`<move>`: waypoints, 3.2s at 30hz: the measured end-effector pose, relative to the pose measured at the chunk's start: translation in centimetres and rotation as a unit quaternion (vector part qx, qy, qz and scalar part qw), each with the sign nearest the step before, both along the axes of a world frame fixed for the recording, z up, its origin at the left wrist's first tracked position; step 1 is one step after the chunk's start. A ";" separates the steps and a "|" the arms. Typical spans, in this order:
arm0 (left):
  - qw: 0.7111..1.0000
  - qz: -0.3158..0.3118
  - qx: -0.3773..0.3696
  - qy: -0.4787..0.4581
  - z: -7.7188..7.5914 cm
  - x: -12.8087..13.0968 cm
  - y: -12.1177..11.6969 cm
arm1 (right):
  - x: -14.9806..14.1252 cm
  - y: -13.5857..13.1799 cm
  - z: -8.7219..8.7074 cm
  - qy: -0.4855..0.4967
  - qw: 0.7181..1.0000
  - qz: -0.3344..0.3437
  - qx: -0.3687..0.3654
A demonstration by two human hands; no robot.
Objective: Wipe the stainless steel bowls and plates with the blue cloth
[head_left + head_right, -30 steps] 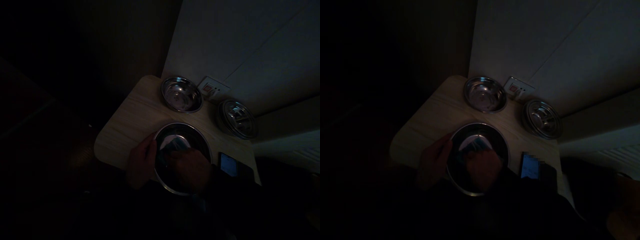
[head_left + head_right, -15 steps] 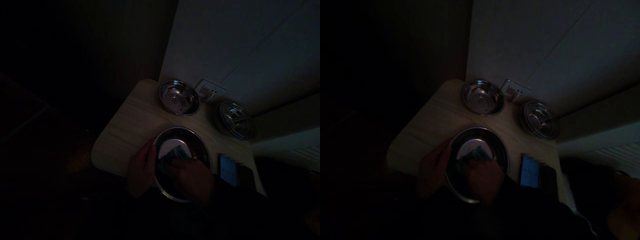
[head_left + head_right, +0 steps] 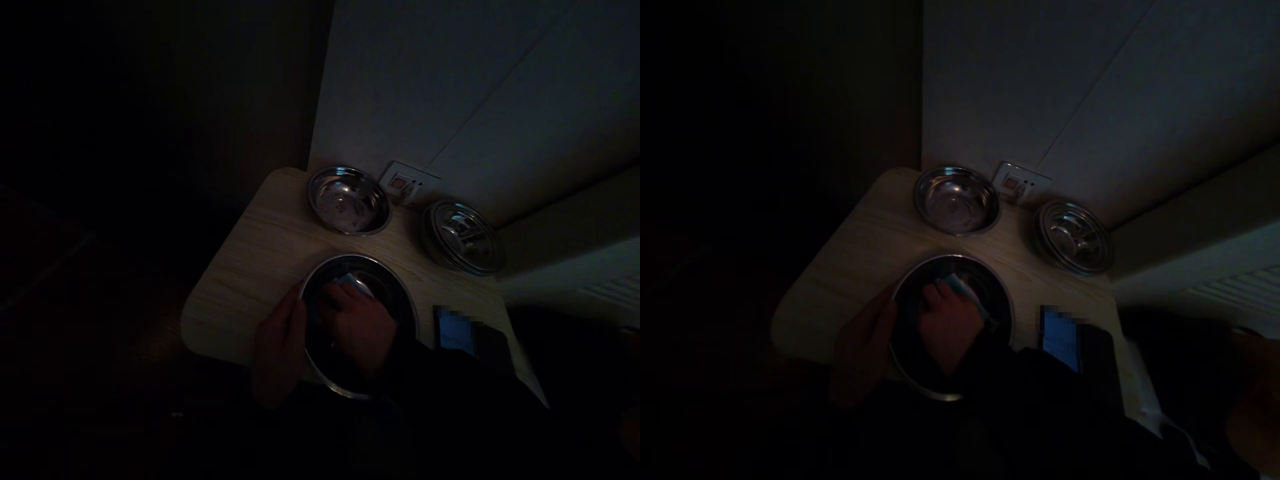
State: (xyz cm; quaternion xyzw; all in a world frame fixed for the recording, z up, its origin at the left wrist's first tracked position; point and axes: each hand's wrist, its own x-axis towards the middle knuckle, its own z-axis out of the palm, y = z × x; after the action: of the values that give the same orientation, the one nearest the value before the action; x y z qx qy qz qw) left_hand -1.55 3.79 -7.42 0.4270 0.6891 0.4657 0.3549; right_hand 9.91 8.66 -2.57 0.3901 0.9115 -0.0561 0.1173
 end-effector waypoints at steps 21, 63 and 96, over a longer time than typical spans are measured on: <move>1.000 0.027 -0.016 -0.004 0.0 0.2 0.0 | 0.0 0.4 -0.3 0.009 1.000 -0.008 0.005; 0.996 0.086 0.020 0.003 -0.3 0.1 0.4 | -1.8 2.3 -0.7 0.052 0.998 -0.013 0.021; 0.993 0.117 0.004 0.015 -0.5 0.6 0.0 | -1.5 4.2 0.4 0.082 0.995 0.021 -0.045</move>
State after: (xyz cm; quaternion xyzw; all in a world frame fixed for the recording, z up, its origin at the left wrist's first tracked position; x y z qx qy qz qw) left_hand -0.99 3.74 -7.89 0.3520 0.7373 0.5005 0.2862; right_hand 8.41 12.83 -2.17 0.3596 0.9225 -0.1263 0.0611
